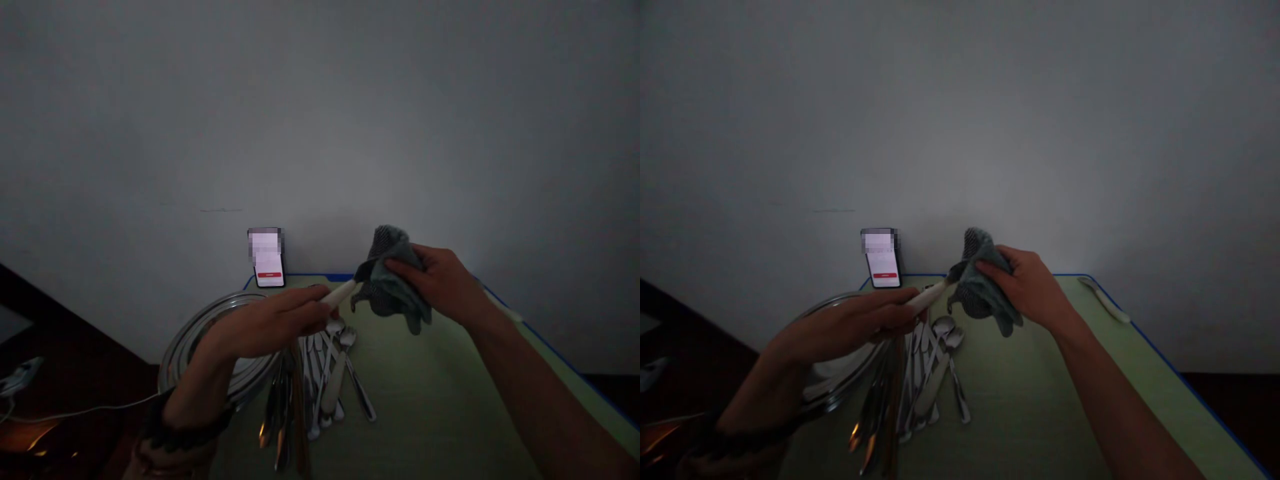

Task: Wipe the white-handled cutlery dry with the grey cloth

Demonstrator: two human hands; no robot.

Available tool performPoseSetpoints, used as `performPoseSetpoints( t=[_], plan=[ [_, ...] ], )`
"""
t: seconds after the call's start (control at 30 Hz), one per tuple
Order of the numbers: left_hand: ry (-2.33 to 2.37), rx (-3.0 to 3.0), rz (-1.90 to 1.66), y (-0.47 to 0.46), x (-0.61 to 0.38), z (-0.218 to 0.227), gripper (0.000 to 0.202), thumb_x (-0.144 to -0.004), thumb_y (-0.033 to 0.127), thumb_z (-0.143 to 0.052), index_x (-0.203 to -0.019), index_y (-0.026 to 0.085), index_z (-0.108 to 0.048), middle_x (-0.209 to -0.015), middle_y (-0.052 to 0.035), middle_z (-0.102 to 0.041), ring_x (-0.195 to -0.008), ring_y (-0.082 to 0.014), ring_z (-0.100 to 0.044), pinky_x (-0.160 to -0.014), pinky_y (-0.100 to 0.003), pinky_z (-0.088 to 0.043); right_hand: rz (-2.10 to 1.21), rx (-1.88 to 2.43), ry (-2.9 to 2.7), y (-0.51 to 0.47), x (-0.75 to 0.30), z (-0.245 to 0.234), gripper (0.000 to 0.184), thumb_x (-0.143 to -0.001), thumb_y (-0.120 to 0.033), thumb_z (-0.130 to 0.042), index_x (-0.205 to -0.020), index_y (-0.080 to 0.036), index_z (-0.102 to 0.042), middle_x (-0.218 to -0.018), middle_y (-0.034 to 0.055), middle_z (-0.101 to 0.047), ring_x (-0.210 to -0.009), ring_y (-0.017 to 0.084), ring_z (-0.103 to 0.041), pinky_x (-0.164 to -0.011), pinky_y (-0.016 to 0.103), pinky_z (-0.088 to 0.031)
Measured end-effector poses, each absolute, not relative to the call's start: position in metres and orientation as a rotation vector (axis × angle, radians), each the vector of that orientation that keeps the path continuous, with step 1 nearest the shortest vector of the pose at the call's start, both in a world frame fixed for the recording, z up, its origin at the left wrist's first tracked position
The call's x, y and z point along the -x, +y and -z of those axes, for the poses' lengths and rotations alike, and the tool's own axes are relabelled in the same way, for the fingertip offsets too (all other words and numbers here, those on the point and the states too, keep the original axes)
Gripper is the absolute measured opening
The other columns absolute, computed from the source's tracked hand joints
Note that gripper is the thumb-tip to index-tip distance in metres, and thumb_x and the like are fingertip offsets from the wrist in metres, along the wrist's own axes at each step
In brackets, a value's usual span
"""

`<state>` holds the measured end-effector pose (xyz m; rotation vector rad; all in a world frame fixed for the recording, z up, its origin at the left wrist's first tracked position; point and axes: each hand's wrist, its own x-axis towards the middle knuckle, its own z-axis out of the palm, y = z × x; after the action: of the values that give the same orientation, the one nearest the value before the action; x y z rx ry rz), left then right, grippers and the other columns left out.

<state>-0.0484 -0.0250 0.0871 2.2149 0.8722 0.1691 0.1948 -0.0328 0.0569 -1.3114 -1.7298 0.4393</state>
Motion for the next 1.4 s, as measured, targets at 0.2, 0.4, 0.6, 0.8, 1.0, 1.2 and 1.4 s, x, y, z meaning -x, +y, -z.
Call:
performPoseSetpoints(
  t=[0.2, 0.4, 0.6, 0.8, 1.0, 1.2, 1.4],
  plan=[
    [0.697, -2.024, -0.23, -0.027, 0.039, -0.082, 0.025, -0.092, 0.036, -0.028, -0.09, 0.017, -0.045, -0.079, 0.002, -0.05, -0.06, -0.0073, -0.051, -0.049, -0.019, -0.04, -0.696, 1.004, -1.06, -0.026, -0.178, -0.047, 0.029, -0.074, -0.046, -0.058, -0.084, -0.02, -0.063, -0.076, 0.0003, -0.066, -0.068, 0.015, -0.06, -0.062, 0.029, -0.047],
    [0.805, -2.021, -0.393, -0.022, 0.029, -0.073, 0.026, -0.091, 0.039, -0.028, -0.085, 0.017, -0.041, -0.073, 0.0025, -0.052, -0.053, -0.0076, -0.055, -0.043, -0.018, -0.039, -1.211, 0.761, -0.674, -0.021, -0.162, -0.041, 0.027, -0.082, -0.042, -0.049, -0.084, -0.019, -0.063, -0.091, 0.0029, -0.067, -0.085, 0.017, -0.06, -0.078, 0.032, -0.047],
    [0.941, -2.256, -0.455, -0.025, 0.012, -0.064, 0.031, -0.091, 0.04, -0.028, -0.077, 0.017, -0.044, -0.058, 0.0046, -0.048, -0.045, -0.0059, -0.047, -0.041, -0.017, -0.035, -1.439, 0.531, -0.707, -0.024, -0.151, -0.041, 0.025, -0.083, -0.038, -0.044, -0.083, -0.021, -0.062, -0.089, 0.002, -0.067, -0.09, 0.019, -0.058, -0.082, 0.035, -0.045],
    [0.923, -2.213, -0.352, -0.028, 0.005, -0.06, 0.032, -0.089, 0.041, -0.033, -0.076, 0.017, -0.049, -0.061, 0.0033, -0.053, -0.046, -0.007, -0.053, -0.044, -0.017, -0.04, -1.395, 0.695, -0.616, -0.024, -0.153, -0.038, 0.02, -0.072, -0.039, -0.058, -0.074, -0.019, -0.061, -0.076, 0.0005, -0.066, -0.073, 0.017, -0.059, -0.077, 0.033, -0.047],
    [0.715, -2.143, -0.389, -0.03, 0.008, -0.064, 0.018, -0.086, 0.029, -0.044, -0.097, 0.018, -0.054, -0.083, -0.0004, -0.061, -0.065, -0.0098, -0.06, -0.057, -0.019, -0.047, -1.217, 0.751, -0.657, -0.025, -0.155, -0.036, 0.018, -0.067, -0.034, -0.063, -0.074, -0.018, -0.06, -0.07, 0.0014, -0.065, -0.067, 0.018, -0.06, -0.068, 0.035, -0.047],
    [0.982, -2.439, -0.457, -0.029, -0.002, -0.059, 0.024, -0.089, 0.03, -0.035, -0.08, 0.017, -0.053, -0.069, 0.0001, -0.061, -0.057, -0.0103, -0.056, -0.055, -0.022, -0.042, -1.113, 0.735, -0.561, -0.027, -0.146, -0.031, 0.021, -0.07, -0.038, -0.061, -0.07, -0.017, -0.059, -0.062, -0.003, -0.061, -0.057, 0.011, -0.055, -0.06, 0.026, -0.045],
    [1.025, -2.526, -0.462, -0.029, -0.009, -0.054, 0.025, -0.089, 0.032, -0.032, -0.078, 0.016, -0.049, -0.072, -0.003, -0.06, -0.059, -0.0133, -0.054, -0.054, -0.024, -0.038, -1.037, 0.831, -0.743, -0.035, -0.136, -0.03, 0.029, -0.071, -0.046, -0.06, -0.08, -0.019, -0.059, -0.067, -0.0025, -0.062, -0.06, 0.01, -0.056, -0.059, 0.024, -0.045]
  ],
)
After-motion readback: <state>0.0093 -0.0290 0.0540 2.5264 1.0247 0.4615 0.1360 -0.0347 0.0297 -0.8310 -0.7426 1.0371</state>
